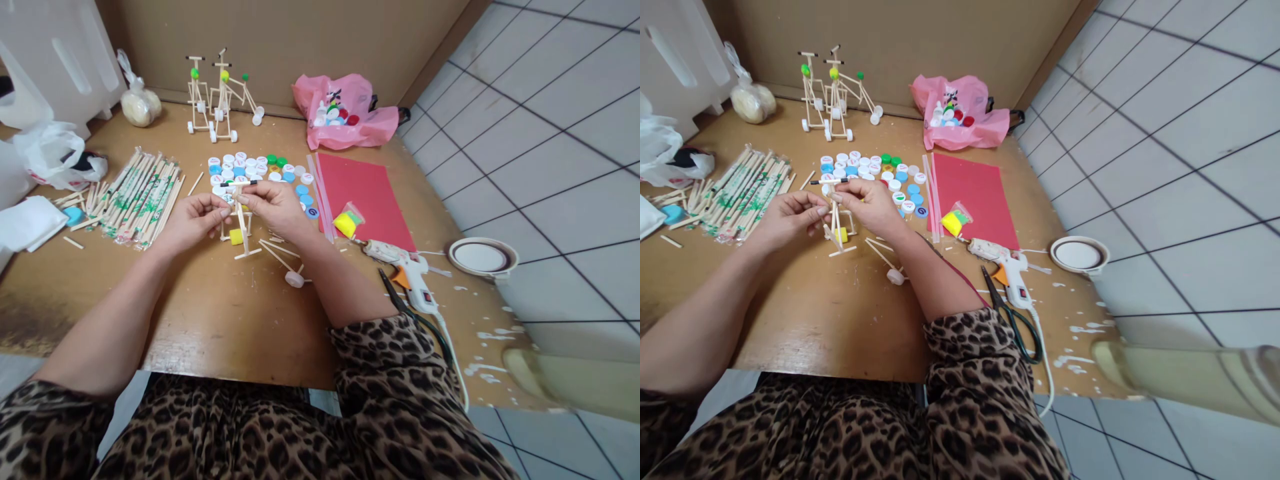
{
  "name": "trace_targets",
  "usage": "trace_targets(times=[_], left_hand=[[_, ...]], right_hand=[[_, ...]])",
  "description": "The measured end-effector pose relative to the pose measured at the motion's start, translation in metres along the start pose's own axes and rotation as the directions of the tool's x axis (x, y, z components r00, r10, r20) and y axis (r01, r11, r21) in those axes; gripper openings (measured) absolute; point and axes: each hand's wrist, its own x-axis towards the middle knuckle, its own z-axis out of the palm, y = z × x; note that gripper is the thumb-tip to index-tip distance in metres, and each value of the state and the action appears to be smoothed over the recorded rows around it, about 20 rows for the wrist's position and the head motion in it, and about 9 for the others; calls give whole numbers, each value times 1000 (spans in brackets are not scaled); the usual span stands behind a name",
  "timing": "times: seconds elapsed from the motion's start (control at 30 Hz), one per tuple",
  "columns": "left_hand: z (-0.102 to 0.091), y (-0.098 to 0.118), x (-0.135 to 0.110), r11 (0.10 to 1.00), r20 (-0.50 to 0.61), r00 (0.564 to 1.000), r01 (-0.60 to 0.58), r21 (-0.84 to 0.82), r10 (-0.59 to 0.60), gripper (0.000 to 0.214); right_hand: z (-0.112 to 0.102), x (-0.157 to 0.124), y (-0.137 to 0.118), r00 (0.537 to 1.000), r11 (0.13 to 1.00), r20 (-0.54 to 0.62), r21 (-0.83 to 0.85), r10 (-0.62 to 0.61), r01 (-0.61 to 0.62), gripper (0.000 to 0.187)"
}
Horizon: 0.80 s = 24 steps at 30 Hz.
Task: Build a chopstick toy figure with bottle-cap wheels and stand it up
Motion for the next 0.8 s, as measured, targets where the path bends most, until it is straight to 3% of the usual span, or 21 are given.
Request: trace_targets(times=[0.8], left_hand=[[0,4,-1,1000,5,1000,25,8,-25,22]], right_hand=[[0,0,-1,1000,1000,-11,12,-5,5,25]])
